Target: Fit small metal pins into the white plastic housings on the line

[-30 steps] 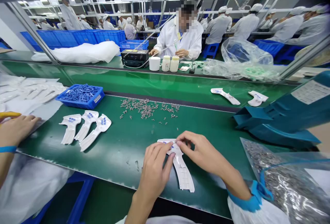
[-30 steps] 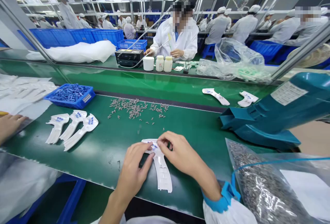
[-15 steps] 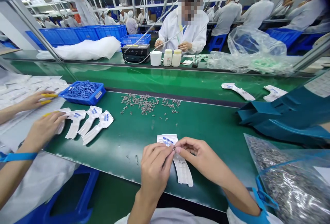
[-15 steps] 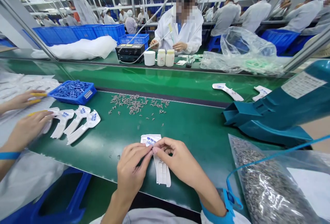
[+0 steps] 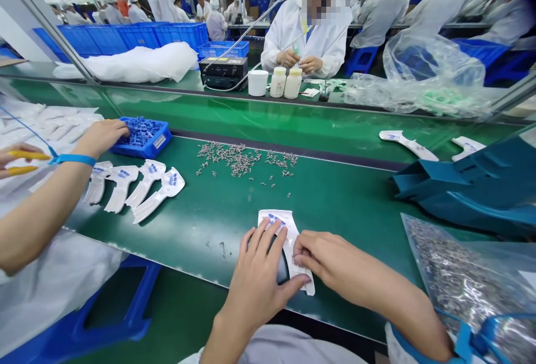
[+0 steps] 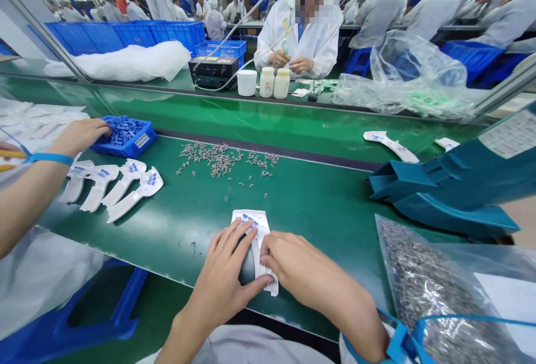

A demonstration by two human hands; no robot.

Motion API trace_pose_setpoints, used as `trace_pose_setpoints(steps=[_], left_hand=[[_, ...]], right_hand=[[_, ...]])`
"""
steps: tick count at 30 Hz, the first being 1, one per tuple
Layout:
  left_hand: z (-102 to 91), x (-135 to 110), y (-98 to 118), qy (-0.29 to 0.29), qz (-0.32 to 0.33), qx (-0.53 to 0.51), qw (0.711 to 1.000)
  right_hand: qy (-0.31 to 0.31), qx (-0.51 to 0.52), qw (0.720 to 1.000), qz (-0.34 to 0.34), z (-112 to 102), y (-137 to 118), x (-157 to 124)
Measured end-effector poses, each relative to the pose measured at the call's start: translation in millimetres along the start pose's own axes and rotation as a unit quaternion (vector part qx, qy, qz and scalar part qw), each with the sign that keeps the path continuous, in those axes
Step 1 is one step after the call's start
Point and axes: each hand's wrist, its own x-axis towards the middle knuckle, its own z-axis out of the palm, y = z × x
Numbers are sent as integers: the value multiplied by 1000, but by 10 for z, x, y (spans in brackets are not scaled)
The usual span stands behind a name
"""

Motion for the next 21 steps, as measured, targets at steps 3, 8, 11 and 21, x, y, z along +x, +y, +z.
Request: trace_pose_setpoints(steps=[3,8,11,21], left_hand=[[7,7,-14,-14,-3,1,1000],[11,14,-26,-15,-1,0,1000],[8,16,-31,-18,0,-2,1000],[7,18,-31,-10,-10,-9,1000]], right_hand=[[6,-63,998,-1,-11,-35,76],[20,-127,991,-48,-5,-31,130],[15,-145,989,-38,4,-50,155],[-24,-110,987,112,-85,-119,206]])
